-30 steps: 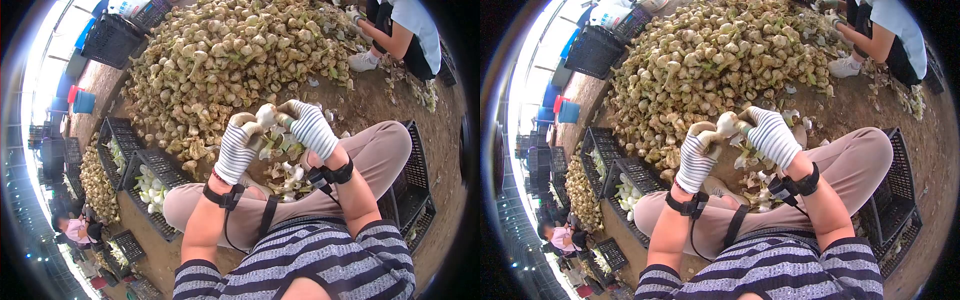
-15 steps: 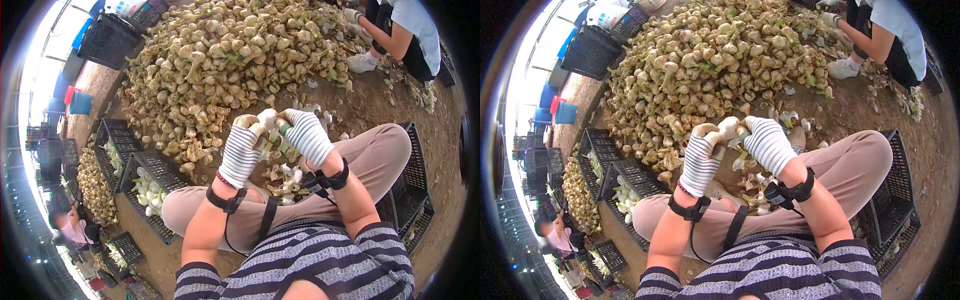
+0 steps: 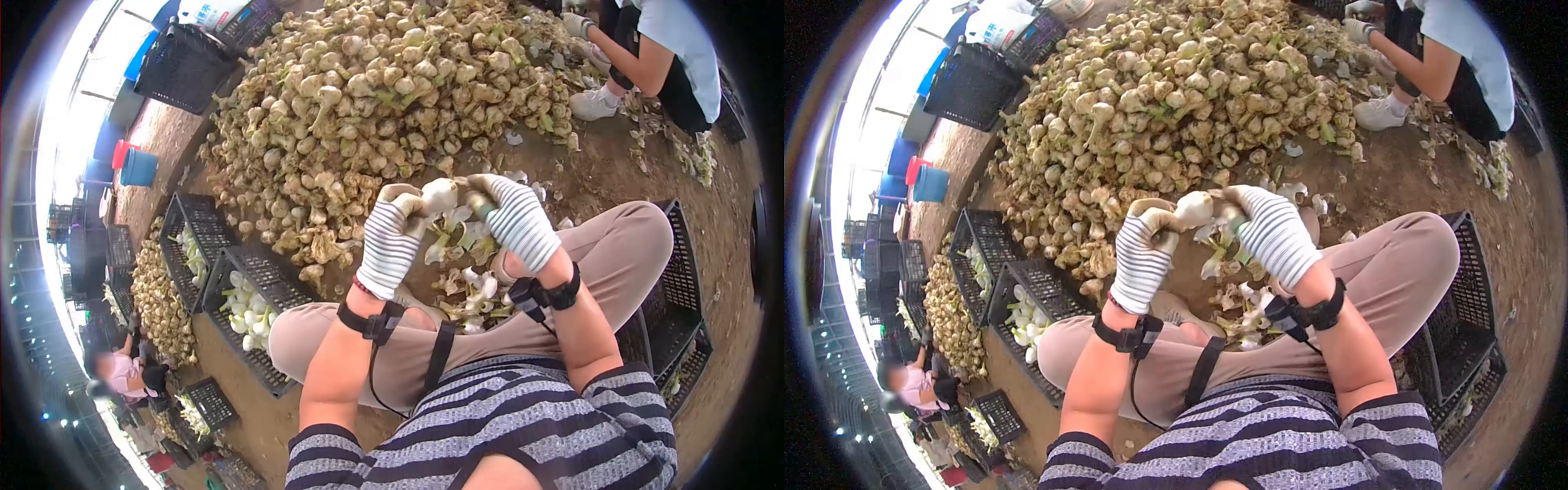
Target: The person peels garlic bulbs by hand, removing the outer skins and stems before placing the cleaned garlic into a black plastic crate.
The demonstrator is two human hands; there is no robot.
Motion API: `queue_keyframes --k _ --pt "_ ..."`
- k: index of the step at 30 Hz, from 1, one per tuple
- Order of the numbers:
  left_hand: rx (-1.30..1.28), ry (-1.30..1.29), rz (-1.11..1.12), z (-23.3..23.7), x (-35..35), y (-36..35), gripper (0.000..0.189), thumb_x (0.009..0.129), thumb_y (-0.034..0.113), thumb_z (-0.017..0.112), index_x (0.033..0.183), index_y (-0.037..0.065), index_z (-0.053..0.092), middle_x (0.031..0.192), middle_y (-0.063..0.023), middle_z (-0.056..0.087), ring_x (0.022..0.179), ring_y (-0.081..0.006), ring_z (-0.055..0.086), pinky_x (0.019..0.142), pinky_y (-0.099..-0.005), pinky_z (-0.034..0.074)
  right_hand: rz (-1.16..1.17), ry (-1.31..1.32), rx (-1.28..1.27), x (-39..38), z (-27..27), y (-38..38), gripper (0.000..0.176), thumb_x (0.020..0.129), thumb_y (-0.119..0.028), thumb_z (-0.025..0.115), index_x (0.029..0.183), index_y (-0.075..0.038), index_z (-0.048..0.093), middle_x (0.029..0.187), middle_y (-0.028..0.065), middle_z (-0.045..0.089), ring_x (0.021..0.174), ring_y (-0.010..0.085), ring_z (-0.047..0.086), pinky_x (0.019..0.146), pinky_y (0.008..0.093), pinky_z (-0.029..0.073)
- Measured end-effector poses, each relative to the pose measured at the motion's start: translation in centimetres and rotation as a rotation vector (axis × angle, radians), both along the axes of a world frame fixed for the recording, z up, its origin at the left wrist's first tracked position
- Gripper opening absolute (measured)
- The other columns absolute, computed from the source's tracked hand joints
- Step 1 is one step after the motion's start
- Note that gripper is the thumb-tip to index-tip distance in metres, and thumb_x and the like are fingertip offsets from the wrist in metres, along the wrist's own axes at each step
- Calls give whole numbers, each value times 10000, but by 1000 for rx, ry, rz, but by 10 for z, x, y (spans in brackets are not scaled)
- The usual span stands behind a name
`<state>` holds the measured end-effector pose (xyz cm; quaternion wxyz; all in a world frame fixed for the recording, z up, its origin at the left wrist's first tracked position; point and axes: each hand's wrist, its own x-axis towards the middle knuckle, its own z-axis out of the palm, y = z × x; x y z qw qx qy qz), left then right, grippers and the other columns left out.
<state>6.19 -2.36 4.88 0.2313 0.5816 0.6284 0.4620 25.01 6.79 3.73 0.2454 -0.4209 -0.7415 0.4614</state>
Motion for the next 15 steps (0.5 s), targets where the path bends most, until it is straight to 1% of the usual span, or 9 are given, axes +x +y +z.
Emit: queue_keyframes --k 1,2,5,7,9,11,12,13,15 --pt "4 40 -3 0 3 2 238 692 -122 608 854 52 624 976 -86 586 843 -217 592 728 -288 489 12 4 12 -4 13 -3 217 868 -147 625 1043 -19 645 949 189 672 853 326 659 766 374 516" --pt "70 127 -33 0 4 3 258 687 -117 621 878 55 624 984 -96 587 855 -240 596 736 -301 497 2 -46 99 -8 15 -4 222 865 -164 646 1029 -15 643 920 180 678 840 317 665 749 373 516" --pt "99 159 -48 2 5 0 265 686 -117 621 886 57 623 996 -100 589 867 -254 600 742 -312 503 -35 24 -121 -8 10 -1 217 865 -172 653 1007 -8 643 883 179 679 811 329 663 734 372 516" --pt "64 100 -45 2 5 -4 273 682 -117 622 892 58 626 1007 -102 590 884 -263 601 752 -320 504 -5 20 -152 -5 8 2 200 863 -167 647 984 -7 641 868 180 675 801 339 657 724 377 515" --pt "64 145 -13 2 7 -4 239 691 -114 630 847 67 644 981 -86 609 876 -223 609 763 -301 497 20 21 -177 -6 9 2 185 862 -162 641 961 -6 639 853 182 672 790 348 651 715 382 514" --pt "76 160 -22 2 9 -4 234 693 -112 639 846 65 643 985 -86 607 871 -223 610 753 -299 496 -2 -138 163 -9 12 -5 155 851 -150 629 925 -13 628 824 176 662 779 362 640 697 401 508" --pt "76 185 -34 2 10 -5 232 693 -115 636 843 63 641 986 -86 606 875 -220 609 759 -297 494 -16 -122 279 -11 9 -8 132 839 -142 621 889 -21 608 791 175 641 760 364 629 691 417 504" --pt "75 212 -43 3 10 -6 230 694 -117 634 839 61 640 987 -86 605 879 -218 608 764 -295 491 -14 -122 279 -13 8 -9 132 839 -142 621 889 -21 608 791 175 641 760 364 629 691 417 504" --pt "62 165 -34 2 8 -8 228 694 -119 632 834 59 638 986 -84 607 884 -214 607 771 -294 488 -11 -303 460 -19 4 -12 122 826 -129 620 887 -28 588 810 182 626 763 354 625 696 416 505"
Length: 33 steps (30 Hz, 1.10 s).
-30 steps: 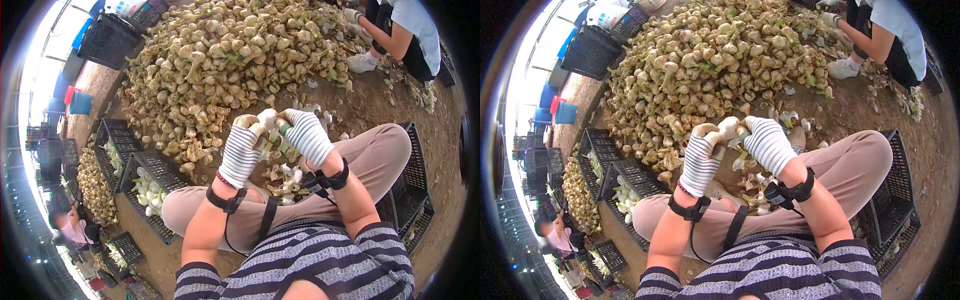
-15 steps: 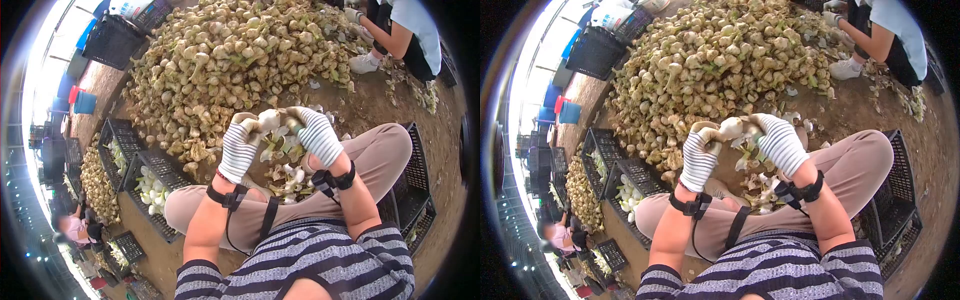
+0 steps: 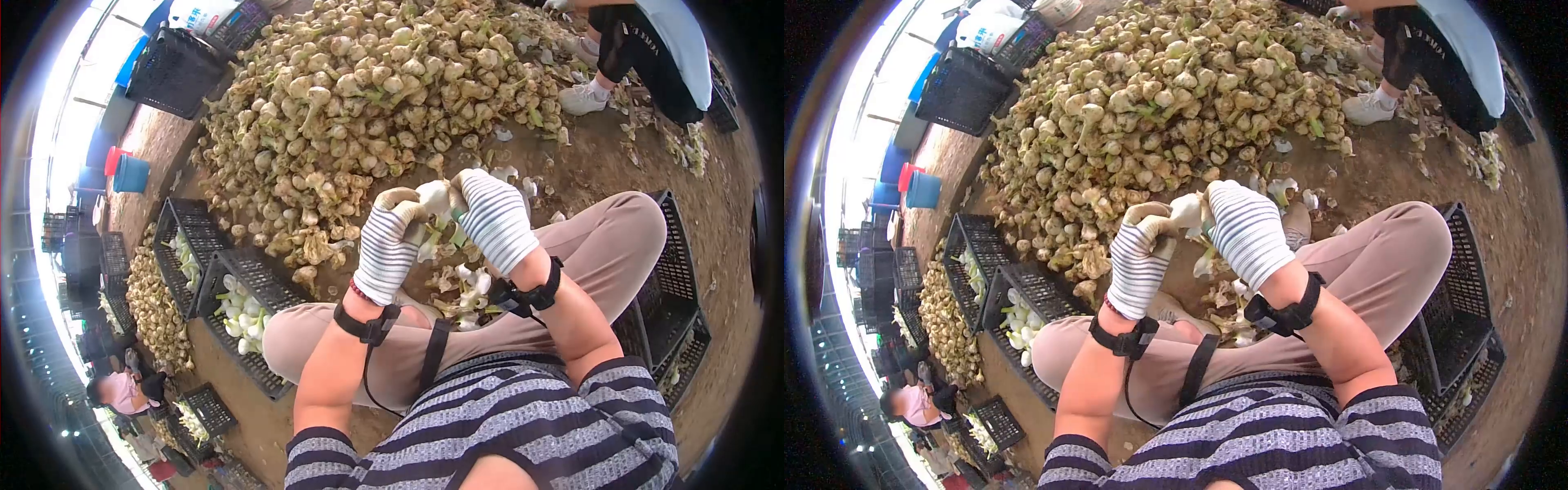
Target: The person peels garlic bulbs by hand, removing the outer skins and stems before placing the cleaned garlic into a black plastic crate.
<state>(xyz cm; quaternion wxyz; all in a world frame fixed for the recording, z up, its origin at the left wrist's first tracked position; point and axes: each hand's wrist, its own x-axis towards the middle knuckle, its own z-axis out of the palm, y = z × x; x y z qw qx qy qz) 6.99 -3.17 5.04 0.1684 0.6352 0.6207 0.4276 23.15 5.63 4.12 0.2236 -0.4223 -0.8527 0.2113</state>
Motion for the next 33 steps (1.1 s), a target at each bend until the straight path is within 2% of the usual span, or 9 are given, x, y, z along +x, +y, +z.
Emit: queue_keyframes --k 4,6,9,12,14,19,23,30,33 --pt "-6 -185 24 2 -3 3 224 696 -130 619 819 57 632 977 -78 613 900 -205 604 789 -286 479 -56 161 -138 11 -45 26 127 844 -160 609 887 -44 578 811 185 617 741 382 611 673 440 500" --pt "23 -190 26 3 -5 4 222 702 -135 611 813 56 629 976 -76 617 902 -206 607 780 -283 479 -53 -210 -225 29 -57 36 153 890 -178 568 912 -28 593 853 208 637 774 395 611 693 448 498" --pt "-16 -151 17 0 -7 4 223 699 -111 618 844 57 633 990 -85 606 898 -221 609 768 -286 494 27 -123 -236 35 -49 26 176 891 -167 575 986 -26 618 851 211 650 783 380 630 698 421 504" --pt "-5 -45 0 -3 -4 10 226 696 -98 627 857 61 637 999 -97 607 906 -256 612 784 -308 502 -1 247 -207 21 -4 15 222 887 -168 598 1051 -23 633 841 201 665 772 353 648 709 386 513" --pt "27 -24 -34 -6 -1 12 223 696 -87 637 856 68 641 1007 -104 608 927 -283 613 792 -329 508 27 245 -563 15 14 15 229 878 -155 618 1054 -11 639 873 199 672 785 319 659 732 360 514" --pt "120 -36 -71 -10 -4 12 228 693 -101 667 838 73 637 994 -100 605 979 -283 615 821 -340 506 -30 530 -1075 20 1 28 202 905 -143 615 1012 18 668 831 28 692 699 65 605 617 253 496" --pt "161 -23 -103 -12 -1 11 237 684 -96 682 843 73 631 972 -97 597 985 -288 614 830 -352 504 -35 358 -852 19 11 21 214 901 -133 612 1041 20 668 801 41 690 681 79 594 630 247 493" --pt "148 -22 -103 -13 -1 11 241 676 -78 683 859 71 632 990 -105 598 1001 -303 601 842 -360 499 -26 418 -881 22 3 19 222 905 -130 597 1061 12 667 798 48 691 698 84 597 643 262 493" --pt "163 -37 -100 -8 1 13 232 686 -103 679 836 67 628 982 -97 597 987 -280 616 824 -342 505 52 268 -562 21 8 13 178 901 -143 605 1005 -6 651 803 141 687 681 235 640 642 325 505"
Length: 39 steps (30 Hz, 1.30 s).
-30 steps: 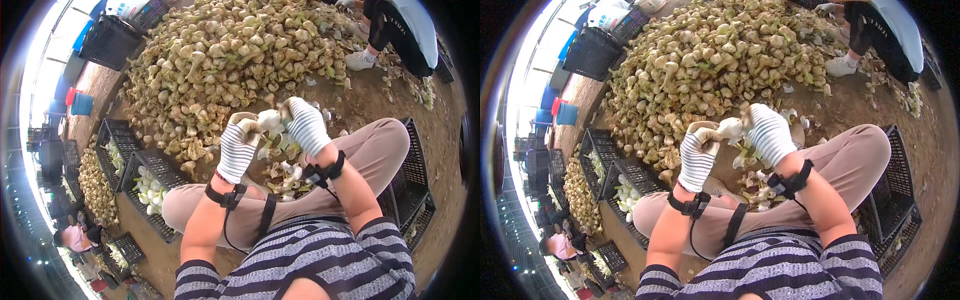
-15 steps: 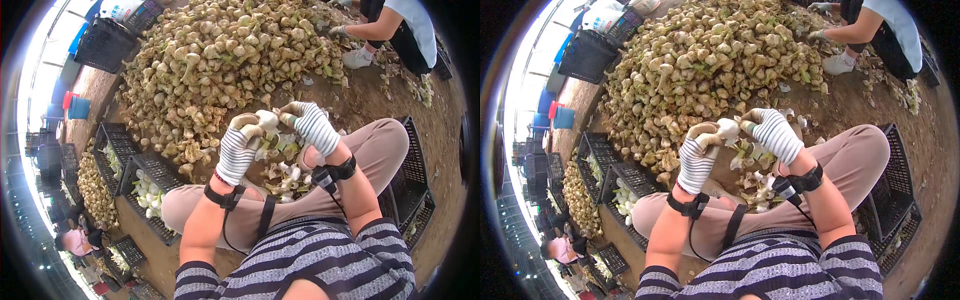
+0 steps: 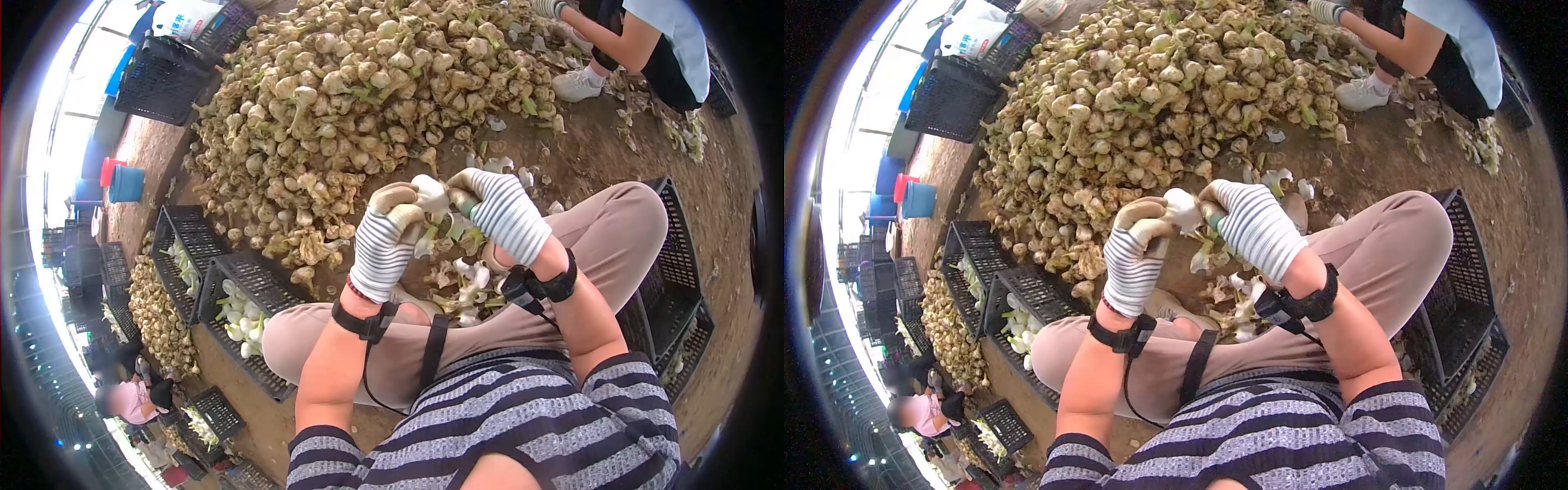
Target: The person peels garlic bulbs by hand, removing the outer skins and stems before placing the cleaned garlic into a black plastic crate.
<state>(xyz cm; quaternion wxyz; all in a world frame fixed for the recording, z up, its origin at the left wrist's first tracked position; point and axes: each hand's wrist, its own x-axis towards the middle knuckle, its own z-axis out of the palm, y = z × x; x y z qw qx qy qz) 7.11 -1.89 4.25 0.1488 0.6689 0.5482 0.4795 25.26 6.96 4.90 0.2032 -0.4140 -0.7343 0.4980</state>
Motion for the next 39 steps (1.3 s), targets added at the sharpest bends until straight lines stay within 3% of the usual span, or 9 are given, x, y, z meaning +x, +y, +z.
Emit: queue_keyframes --k 2,6,8,12,17,23,27,36,39 --pt "-25 -81 35 0 0 -1 222 716 -134 662 803 65 616 980 -80 593 962 -226 629 805 -308 509 50 -60 84 -4 -7 0 132 873 -135 623 938 -19 623 822 216 657 739 379 638 656 392 510" --pt "-117 -400 60 5 -6 0 220 749 -150 639 805 61 608 996 -62 595 941 -167 620 807 -280 504 88 -335 125 11 -81 18 116 884 -83 562 966 -25 620 828 201 662 774 400 635 682 413 506" --pt "-126 -598 68 -2 -14 0 211 771 -151 613 812 56 610 987 -60 587 914 -158 611 803 -279 523 41 -100 158 14 -77 9 142 895 -68 536 1001 -15 613 886 203 664 822 370 645 710 393 505" --pt "-153 -338 116 3 -17 -1 199 759 -144 626 798 51 619 983 -61 589 871 -152 607 787 -273 514 -14 171 -131 -3 17 -4 172 897 -111 585 1032 -12 620 932 191 674 834 334 659 727 381 510" --pt "-134 -325 155 12 -23 0 185 742 -136 631 779 46 624 963 -72 600 856 -153 600 765 -266 492 132 -4 81 -24 -3 6 192 888 -154 620 1025 -19 631 843 100 680 748 182 633 683 322 502" --pt "-111 -311 215 8 -41 1 206 747 -152 620 785 50 615 961 -76 619 893 -165 600 822 -280 477 -10 378 -578 -22 -2 7 259 956 -221 572 1110 -14 584 926 30 648 799 108 591 703 243 479" --pt "-110 -238 182 9 -32 5 199 741 -145 626 788 48 619 967 -77 607 899 -165 602 819 -276 478 19 157 -90 -32 -6 2 245 907 -159 636 1065 22 593 893 112 671 798 133 597 725 296 502" --pt "-102 -401 139 5 -35 8 203 753 -146 631 788 54 615 969 -76 628 903 -168 623 816 -291 507 -6 -173 -83 -15 -40 23 226 921 -163 576 1069 7 595 889 165 664 775 227 633 714 319 508" --pt "-135 -336 141 6 -33 7 218 731 -169 611 749 48 617 959 -74 601 893 -152 619 765 -275 524 -42 45 -164 -9 -24 11 221 924 -167 565 1074 -7 596 902 183 663 782 244 643 718 333 509"
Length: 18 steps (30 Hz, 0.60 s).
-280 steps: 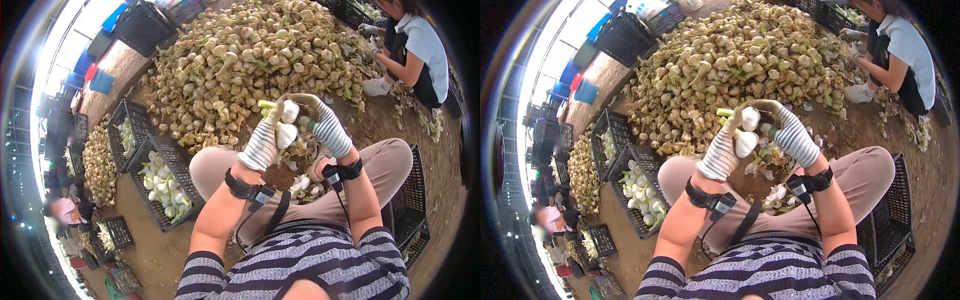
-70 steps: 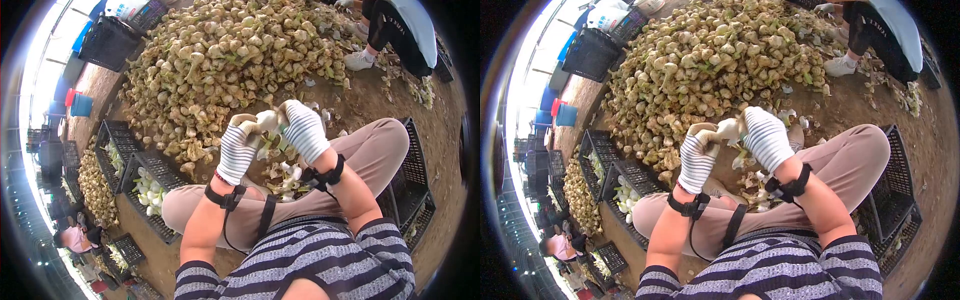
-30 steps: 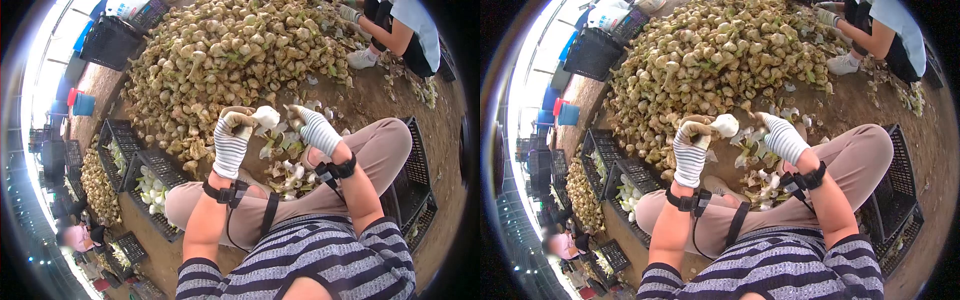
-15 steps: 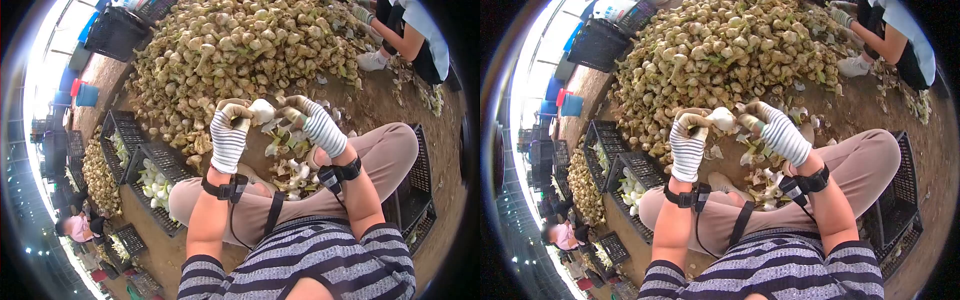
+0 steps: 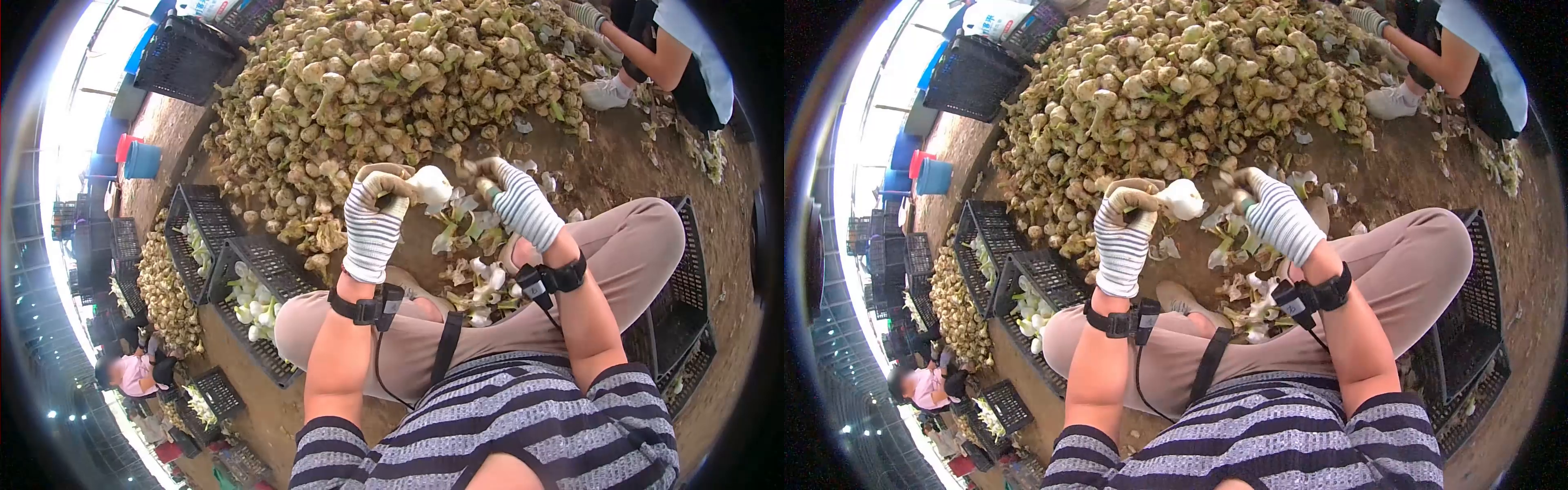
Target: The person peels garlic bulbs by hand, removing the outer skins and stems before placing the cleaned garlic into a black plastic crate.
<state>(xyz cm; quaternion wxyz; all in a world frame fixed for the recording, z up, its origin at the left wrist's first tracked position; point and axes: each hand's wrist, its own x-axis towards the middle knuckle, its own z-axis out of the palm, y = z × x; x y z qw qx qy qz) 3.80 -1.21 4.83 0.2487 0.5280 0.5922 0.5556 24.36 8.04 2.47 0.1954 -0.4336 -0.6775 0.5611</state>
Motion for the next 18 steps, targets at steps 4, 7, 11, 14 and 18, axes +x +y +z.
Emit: queue_keyframes --k 4,7,11,14,18 --pt "-20 98 -27 -2 9 2 198 724 -151 618 764 43 628 959 -72 604 860 -148 605 759 -267 504 122 9 345 -13 22 -7 180 895 -149 599 1021 -23 621 905 195 656 809 327 649 712 371 512" --pt "-23 70 0 -2 11 3 205 726 -153 617 774 46 625 966 -71 612 875 -154 601 781 -271 495 74 -20 319 -17 -3 -4 167 873 -161 610 956 -15 614 868 204 638 809 367 625 704 400 498" --pt "-14 38 43 -1 5 0 195 735 -145 620 785 44 629 968 -66 615 878 -154 600 779 -272 495 -8 -161 224 -6 -23 0 167 872 -131 594 994 -17 590 865 204 645 768 353 627 696 404 501" --pt "-40 35 37 -5 4 -1 172 744 -127 620 786 39 633 976 -66 613 860 -152 599 749 -264 502 -28 -25 226 -7 -16 -8 163 890 -107 577 1027 -25 607 908 193 662 799 324 652 718 378 511" --pt "-68 118 38 -3 6 -1 161 767 -123 612 785 34 644 956 -61 624 865 -138 600 759 -257 494 66 -14 358 -25 2 -9 158 887 -128 591 1007 -30 618 886 197 653 821 370 637 731 402 509"
